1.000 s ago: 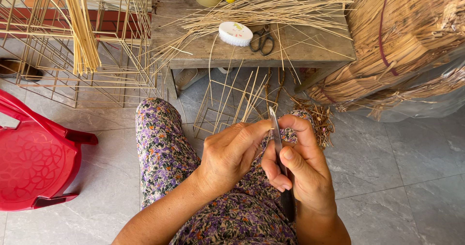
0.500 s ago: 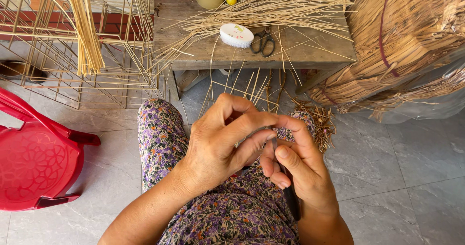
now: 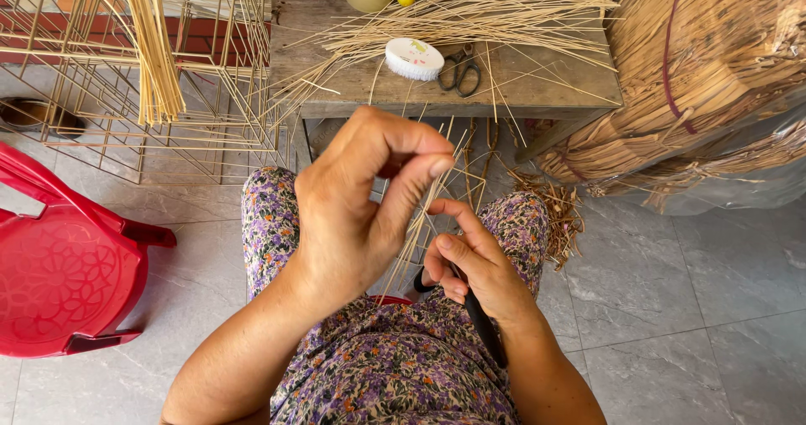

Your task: The person sits on a low stool and uses a knife to trim and sharpen thin bamboo sticks. They repeatedly cut the ends, peel the surface, and sharpen tips, then place the prepared sticks into a wire rack.

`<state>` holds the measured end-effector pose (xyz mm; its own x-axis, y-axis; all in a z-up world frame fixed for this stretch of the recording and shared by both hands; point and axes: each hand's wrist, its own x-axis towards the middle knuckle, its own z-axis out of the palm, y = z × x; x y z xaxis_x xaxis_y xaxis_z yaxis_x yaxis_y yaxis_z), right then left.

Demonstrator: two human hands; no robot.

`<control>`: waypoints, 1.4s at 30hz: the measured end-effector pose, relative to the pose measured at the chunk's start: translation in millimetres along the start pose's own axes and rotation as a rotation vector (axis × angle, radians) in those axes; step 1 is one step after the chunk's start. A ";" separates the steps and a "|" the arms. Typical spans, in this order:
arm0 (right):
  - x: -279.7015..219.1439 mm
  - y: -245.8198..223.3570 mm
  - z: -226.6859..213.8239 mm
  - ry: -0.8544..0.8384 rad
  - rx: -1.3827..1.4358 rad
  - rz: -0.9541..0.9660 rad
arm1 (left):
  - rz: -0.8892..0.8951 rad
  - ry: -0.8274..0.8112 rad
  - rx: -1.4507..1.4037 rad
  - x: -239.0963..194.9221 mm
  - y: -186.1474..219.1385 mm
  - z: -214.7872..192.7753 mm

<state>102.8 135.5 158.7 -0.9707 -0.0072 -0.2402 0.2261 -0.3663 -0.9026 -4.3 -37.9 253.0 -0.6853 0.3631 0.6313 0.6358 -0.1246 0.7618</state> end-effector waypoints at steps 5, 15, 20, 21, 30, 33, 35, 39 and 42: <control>-4.8 -7.6 -5.7 -0.001 0.065 -0.055 | -0.072 -0.184 -0.184 2.5 -15.6 -4.1; 8.1 3.0 -11.2 -0.006 0.089 0.059 | -0.057 -0.163 0.043 -11.2 -54.9 21.6; 19.9 35.4 -20.8 0.011 0.016 0.149 | -0.062 -0.032 0.046 -0.4 -58.6 13.3; 21.4 43.6 -23.9 0.034 -0.012 0.164 | -0.057 -0.011 0.035 2.6 -59.5 11.9; 31.4 113.6 -82.5 0.137 0.087 0.289 | -0.358 -0.001 -0.105 3.6 -105.4 -16.9; 30.4 127.3 -105.4 0.173 0.209 0.244 | -0.553 -0.124 -0.091 -3.1 -161.5 -10.0; 31.3 133.2 -117.4 0.211 0.249 0.234 | -0.742 -0.185 -0.079 -15.9 -205.5 1.7; 36.9 141.5 -132.5 0.276 0.270 0.253 | -0.912 -0.341 0.125 -51.0 -288.8 32.3; 42.0 146.3 -139.0 0.283 0.306 0.244 | -0.918 -0.408 0.231 -66.7 -336.0 48.2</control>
<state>106.5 211.0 -33.0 -0.8225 0.1112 -0.5577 0.3686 -0.6427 -0.6717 -155.0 24.3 -52.0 -0.7960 0.5199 -0.3100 0.0101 0.5235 0.8519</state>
